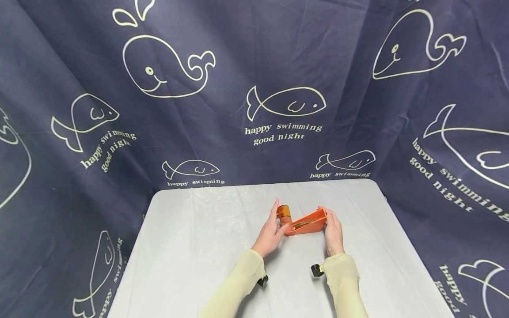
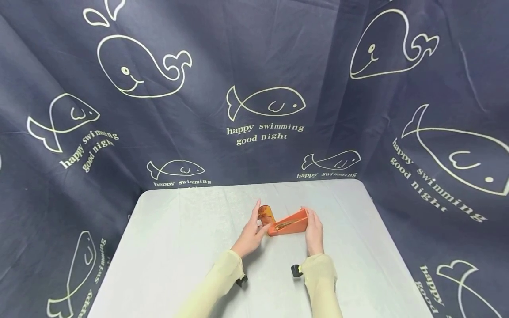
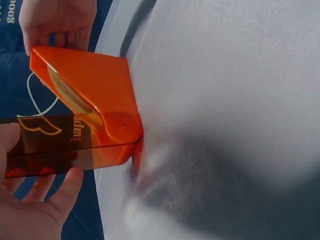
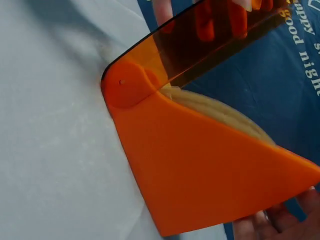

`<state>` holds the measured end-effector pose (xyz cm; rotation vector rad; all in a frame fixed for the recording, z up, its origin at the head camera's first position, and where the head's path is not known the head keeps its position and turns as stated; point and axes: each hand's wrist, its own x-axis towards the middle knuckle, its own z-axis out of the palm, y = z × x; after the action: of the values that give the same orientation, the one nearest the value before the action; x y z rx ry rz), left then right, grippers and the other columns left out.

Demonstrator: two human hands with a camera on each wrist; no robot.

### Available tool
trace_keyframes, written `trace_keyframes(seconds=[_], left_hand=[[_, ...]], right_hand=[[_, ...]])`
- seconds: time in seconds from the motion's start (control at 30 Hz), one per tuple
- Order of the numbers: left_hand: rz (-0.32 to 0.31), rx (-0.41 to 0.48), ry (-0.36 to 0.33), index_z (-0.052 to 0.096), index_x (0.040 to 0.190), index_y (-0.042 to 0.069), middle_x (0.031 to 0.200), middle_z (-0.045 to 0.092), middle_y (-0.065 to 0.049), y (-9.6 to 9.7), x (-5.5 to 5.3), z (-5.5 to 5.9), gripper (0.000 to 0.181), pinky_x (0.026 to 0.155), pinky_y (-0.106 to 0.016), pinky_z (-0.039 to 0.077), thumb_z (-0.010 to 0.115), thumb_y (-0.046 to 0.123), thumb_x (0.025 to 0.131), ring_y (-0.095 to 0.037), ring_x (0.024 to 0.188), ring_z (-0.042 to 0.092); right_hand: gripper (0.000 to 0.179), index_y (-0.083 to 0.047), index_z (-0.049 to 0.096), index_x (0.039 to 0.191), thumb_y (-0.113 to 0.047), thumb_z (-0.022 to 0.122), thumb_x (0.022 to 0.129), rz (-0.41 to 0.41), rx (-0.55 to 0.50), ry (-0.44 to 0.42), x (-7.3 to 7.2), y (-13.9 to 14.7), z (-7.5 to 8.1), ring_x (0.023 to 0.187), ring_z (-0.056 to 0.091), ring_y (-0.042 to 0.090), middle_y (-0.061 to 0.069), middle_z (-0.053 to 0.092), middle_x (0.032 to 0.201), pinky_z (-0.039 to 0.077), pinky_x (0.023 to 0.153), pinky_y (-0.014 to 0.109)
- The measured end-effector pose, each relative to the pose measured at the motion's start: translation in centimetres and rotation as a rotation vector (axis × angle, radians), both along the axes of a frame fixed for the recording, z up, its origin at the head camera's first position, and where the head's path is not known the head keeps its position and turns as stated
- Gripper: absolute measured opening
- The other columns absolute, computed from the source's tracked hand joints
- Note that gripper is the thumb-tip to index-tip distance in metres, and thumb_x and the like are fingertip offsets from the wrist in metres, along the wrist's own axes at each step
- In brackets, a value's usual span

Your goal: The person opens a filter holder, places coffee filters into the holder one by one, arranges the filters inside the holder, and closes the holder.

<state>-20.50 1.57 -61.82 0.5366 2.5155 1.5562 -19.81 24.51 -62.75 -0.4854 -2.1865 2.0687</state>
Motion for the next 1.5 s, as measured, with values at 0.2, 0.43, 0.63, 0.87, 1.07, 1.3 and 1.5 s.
trace_keyframes(seconds=[0.2, 0.43, 0.63, 0.87, 1.07, 1.3, 1.5], left_hand=[[-0.01, -0.101, 0.069, 0.014, 0.167, 0.019, 0.168, 0.033, -0.007, 1.0, -0.5, -0.4, 0.072, 0.116, -0.04, 0.045, 0.054, 0.03, 0.109, -0.024, 0.148, 0.043], [-0.037, -0.221, 0.139, 0.023, 0.165, 0.019, 0.159, 0.046, -0.007, 1.8, -0.7, -0.5, 0.066, 0.119, -0.043, 0.041, 0.056, 0.027, 0.108, -0.024, 0.145, 0.047], [-0.055, -0.305, 0.232, 0.03, 0.163, 0.017, 0.151, 0.054, -0.004, 2.8, -1.3, -0.3, 0.063, 0.115, -0.039, 0.045, 0.056, 0.03, 0.108, -0.021, 0.139, 0.053], [-0.116, -0.493, 0.352, 0.031, 0.163, 0.017, 0.152, 0.055, -0.001, 3.6, -1.3, -1.2, 0.064, 0.114, -0.033, 0.045, 0.059, 0.026, 0.106, -0.019, 0.137, 0.055], [-0.152, -0.607, 0.412, 0.027, 0.165, 0.017, 0.156, 0.05, 0.001, 3.7, -0.8, -2.0, 0.07, 0.116, -0.03, 0.043, 0.062, 0.021, 0.104, -0.017, 0.141, 0.051], [-0.2, -0.614, 0.419, 0.022, 0.166, 0.012, 0.164, 0.04, -0.001, 3.3, -0.4, -1.7, 0.08, 0.119, -0.03, 0.04, 0.068, 0.019, 0.101, -0.019, 0.146, 0.046], [-0.234, -0.6, 0.357, 0.015, 0.167, 0.016, 0.171, 0.028, 0.001, 3.1, -0.3, -1.9, 0.086, 0.123, -0.03, 0.034, 0.068, 0.02, 0.101, -0.019, 0.153, 0.036]], right_hand=[[0.06, -0.005, 0.046, 0.155, -0.045, 0.026, 0.114, 0.025, -0.015, 0.008, 0.2, 0.0, -0.6, 0.148, 0.04, 0.025, 0.016, 0.047, 0.158, 0.03, 0.125, 0.044], [0.064, -0.003, 0.043, 0.156, -0.046, 0.02, 0.114, 0.047, -0.076, -0.008, 0.6, 0.2, -0.7, 0.132, 0.05, 0.0, 0.015, 0.044, 0.16, 0.037, 0.119, 0.024], [0.081, 0.002, 0.04, 0.156, -0.056, 0.008, 0.11, 0.05, -0.149, -0.001, 0.6, 0.7, -0.7, 0.144, 0.046, 0.01, 0.022, 0.037, 0.163, 0.033, 0.123, 0.03], [0.085, 0.001, 0.04, 0.156, -0.061, 0.005, 0.108, 0.052, -0.204, -0.009, 0.9, 0.6, -0.5, 0.145, 0.044, 0.012, 0.009, 0.046, 0.158, 0.027, 0.126, 0.034], [0.085, 0.003, 0.04, 0.155, -0.061, 0.011, 0.108, 0.068, -0.184, 0.005, 1.1, 0.6, -0.7, 0.123, 0.052, -0.008, 0.0, 0.054, 0.145, 0.03, 0.125, 0.035], [0.074, 0.003, 0.045, 0.153, -0.055, 0.028, 0.111, 0.074, -0.16, 0.029, 1.0, 0.8, -0.9, 0.113, 0.058, -0.015, -0.026, 0.063, 0.118, 0.037, 0.119, 0.026], [0.064, 0.001, 0.054, 0.147, -0.049, 0.041, 0.11, 0.022, -0.09, 0.023, 0.9, 0.4, -0.8, 0.119, 0.053, -0.007, -0.027, 0.064, 0.114, 0.042, 0.104, 0.012]])
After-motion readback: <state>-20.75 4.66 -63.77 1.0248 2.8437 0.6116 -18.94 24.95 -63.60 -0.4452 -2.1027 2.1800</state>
